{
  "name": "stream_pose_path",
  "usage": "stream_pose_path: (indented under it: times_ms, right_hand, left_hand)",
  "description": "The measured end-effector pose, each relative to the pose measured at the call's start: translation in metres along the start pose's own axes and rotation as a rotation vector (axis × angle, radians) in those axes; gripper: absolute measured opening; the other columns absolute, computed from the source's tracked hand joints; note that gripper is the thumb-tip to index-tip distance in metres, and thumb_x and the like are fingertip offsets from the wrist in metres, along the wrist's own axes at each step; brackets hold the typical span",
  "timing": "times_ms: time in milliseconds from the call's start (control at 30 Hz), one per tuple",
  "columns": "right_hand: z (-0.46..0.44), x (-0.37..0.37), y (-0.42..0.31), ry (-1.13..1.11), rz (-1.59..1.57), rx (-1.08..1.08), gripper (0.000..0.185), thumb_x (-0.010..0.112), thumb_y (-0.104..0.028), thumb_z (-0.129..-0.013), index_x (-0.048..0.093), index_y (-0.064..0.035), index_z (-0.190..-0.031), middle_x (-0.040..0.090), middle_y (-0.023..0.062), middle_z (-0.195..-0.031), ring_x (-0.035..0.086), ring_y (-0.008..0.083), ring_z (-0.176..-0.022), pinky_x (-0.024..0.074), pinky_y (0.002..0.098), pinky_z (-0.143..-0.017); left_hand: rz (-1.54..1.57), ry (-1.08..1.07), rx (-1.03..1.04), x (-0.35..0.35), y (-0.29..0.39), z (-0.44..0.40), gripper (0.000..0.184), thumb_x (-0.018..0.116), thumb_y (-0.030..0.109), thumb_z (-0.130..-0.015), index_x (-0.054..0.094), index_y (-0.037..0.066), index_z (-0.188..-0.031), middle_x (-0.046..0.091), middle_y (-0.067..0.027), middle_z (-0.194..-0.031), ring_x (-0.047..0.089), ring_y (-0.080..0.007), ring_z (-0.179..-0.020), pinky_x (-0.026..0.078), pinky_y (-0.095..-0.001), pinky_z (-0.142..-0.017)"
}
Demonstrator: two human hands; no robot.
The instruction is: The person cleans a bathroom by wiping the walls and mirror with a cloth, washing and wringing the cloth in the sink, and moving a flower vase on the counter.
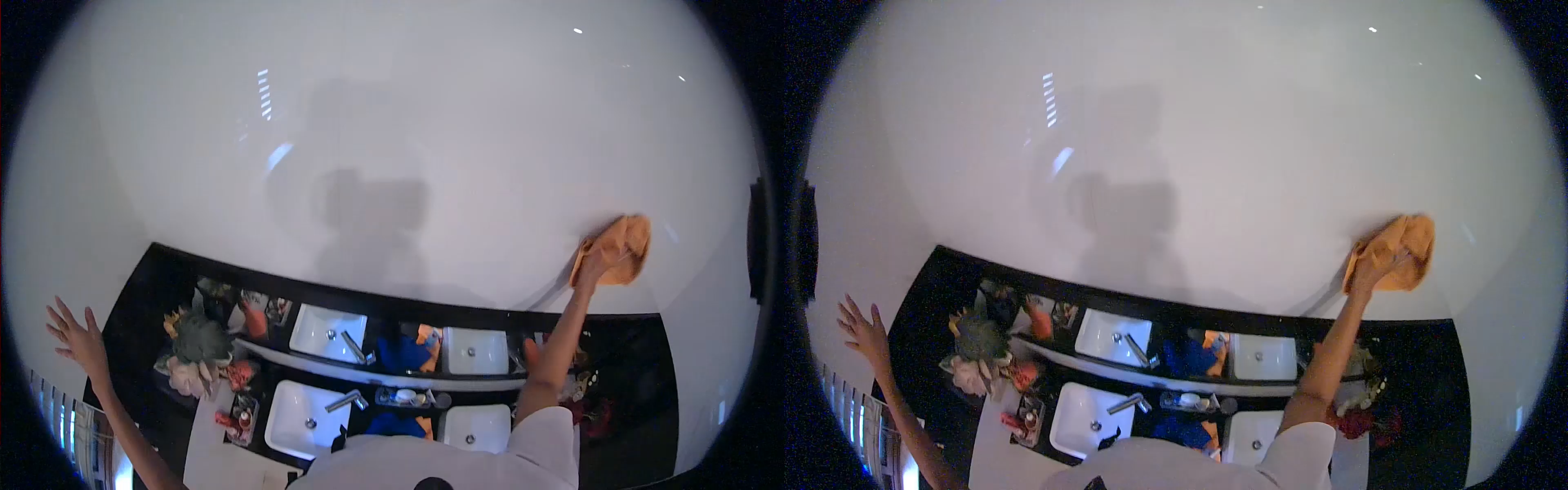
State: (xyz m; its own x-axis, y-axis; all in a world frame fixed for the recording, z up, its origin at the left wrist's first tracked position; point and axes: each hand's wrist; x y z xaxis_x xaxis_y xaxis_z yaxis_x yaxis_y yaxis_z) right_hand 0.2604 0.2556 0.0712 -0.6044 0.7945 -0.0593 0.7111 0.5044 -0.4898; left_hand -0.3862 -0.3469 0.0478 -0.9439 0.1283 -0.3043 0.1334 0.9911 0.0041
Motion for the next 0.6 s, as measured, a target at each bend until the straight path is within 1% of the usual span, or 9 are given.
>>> stream_pose_path:
  times_ms: [67,133,233,300,333,400,433,533,600]
  right_hand:
    - [0.047,0.010,-0.001,0.014,0.065,0.066,0.034,0.057,-0.033,-0.074,0.058,-0.0054,-0.095,0.060,0.0102,-0.090,0.055,0.0237,-0.088,0.0423,0.0357,-0.079]
    - [0.109,0.022,-0.029,-0.051,0.075,0.074,0.034,0.057,-0.033,-0.074,0.058,-0.0058,-0.094,0.060,0.0103,-0.090,0.055,0.0237,-0.089,0.0422,0.0355,-0.079]
    - [0.194,0.034,-0.090,-0.278,-0.045,0.028,0.034,0.058,-0.033,-0.073,0.058,-0.0064,-0.094,0.060,0.0104,-0.090,0.055,0.0236,-0.090,0.0420,0.0351,-0.080]
    - [0.207,0.029,-0.115,-0.446,-0.178,-0.004,0.034,0.059,-0.033,-0.073,0.058,-0.0068,-0.093,0.059,0.0105,-0.090,0.054,0.0236,-0.090,0.0419,0.0349,-0.081]
    - [0.196,0.026,-0.116,-0.490,-0.226,-0.013,0.033,0.059,-0.033,-0.072,0.058,-0.0070,-0.093,0.059,0.0105,-0.090,0.054,0.0235,-0.091,0.0418,0.0348,-0.081]
    - [0.138,0.015,-0.101,-0.424,-0.251,-0.021,0.033,0.059,-0.033,-0.072,0.058,-0.0074,-0.093,0.059,0.0105,-0.090,0.054,0.0235,-0.091,0.0417,0.0346,-0.082]
    - [0.094,0.007,-0.089,-0.338,-0.219,-0.043,0.033,0.060,-0.033,-0.071,0.058,-0.0076,-0.093,0.059,0.0106,-0.090,0.054,0.0235,-0.092,0.0417,0.0345,-0.083]
    - [-0.046,-0.025,-0.055,-0.041,-0.050,-0.132,0.033,0.060,-0.033,-0.071,0.058,-0.0082,-0.092,0.059,0.0107,-0.091,0.054,0.0234,-0.092,0.0415,0.0342,-0.084]
    - [-0.117,-0.044,-0.052,0.121,0.051,-0.151,0.033,0.061,-0.033,-0.070,0.059,-0.0086,-0.092,0.059,0.0107,-0.091,0.054,0.0234,-0.093,0.0414,0.0339,-0.084]
  left_hand:
    - [0.038,-0.006,0.042,-0.004,0.016,-0.005,0.059,0.044,0.041,-0.090,0.018,0.026,-0.141,0.012,-0.0053,-0.148,0.010,-0.0371,-0.134,0.011,-0.0680,-0.097]
    - [0.128,0.016,0.079,-0.008,0.047,-0.012,0.059,0.044,0.041,-0.090,0.018,0.026,-0.141,0.012,-0.0048,-0.148,0.010,-0.0373,-0.134,0.011,-0.0681,-0.097]
    - [0.268,0.018,0.104,-0.019,0.106,-0.019,0.057,0.044,0.038,-0.091,0.019,0.026,-0.141,0.013,-0.0020,-0.148,0.010,-0.0354,-0.135,0.011,-0.0674,-0.098]
    - [0.374,0.050,0.219,-0.039,0.133,-0.022,0.054,0.042,0.037,-0.091,0.020,0.027,-0.140,0.014,0.0014,-0.148,0.010,-0.0318,-0.135,0.010,-0.0666,-0.099]
    - [0.394,0.062,0.225,-0.045,0.136,-0.025,0.054,0.042,0.037,-0.091,0.020,0.027,-0.140,0.014,0.0014,-0.148,0.010,-0.0318,-0.135,0.010,-0.0666,-0.099]
    - [0.429,0.075,0.288,-0.051,0.129,-0.030,0.053,0.040,0.038,-0.092,0.021,0.029,-0.140,0.014,0.0033,-0.148,0.010,-0.0286,-0.136,0.009,-0.0662,-0.100]
    - [0.435,0.080,0.293,-0.048,0.119,-0.031,0.053,0.040,0.038,-0.092,0.021,0.029,-0.140,0.014,0.0033,-0.148,0.010,-0.0286,-0.136,0.009,-0.0662,-0.100]
    - [0.321,0.166,0.301,-0.029,0.078,-0.027,0.052,0.039,0.041,-0.091,0.023,0.030,-0.139,0.017,0.0034,-0.147,0.012,-0.0272,-0.136,0.005,-0.0652,-0.101]
    - [0.317,0.159,0.284,-0.015,0.065,-0.027,0.051,0.039,0.041,-0.091,0.024,0.029,-0.139,0.017,0.0029,-0.147,0.013,-0.0273,-0.136,0.004,-0.0648,-0.101]
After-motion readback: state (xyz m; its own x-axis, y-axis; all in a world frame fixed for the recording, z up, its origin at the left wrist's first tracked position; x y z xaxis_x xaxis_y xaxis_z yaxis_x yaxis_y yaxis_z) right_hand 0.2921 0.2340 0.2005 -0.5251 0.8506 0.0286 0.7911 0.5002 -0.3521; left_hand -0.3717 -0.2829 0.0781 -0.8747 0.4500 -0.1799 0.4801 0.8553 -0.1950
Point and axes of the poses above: each hand's wrist, its own z-axis away from the middle knuckle, its own x-axis out of the palm, y = z × x
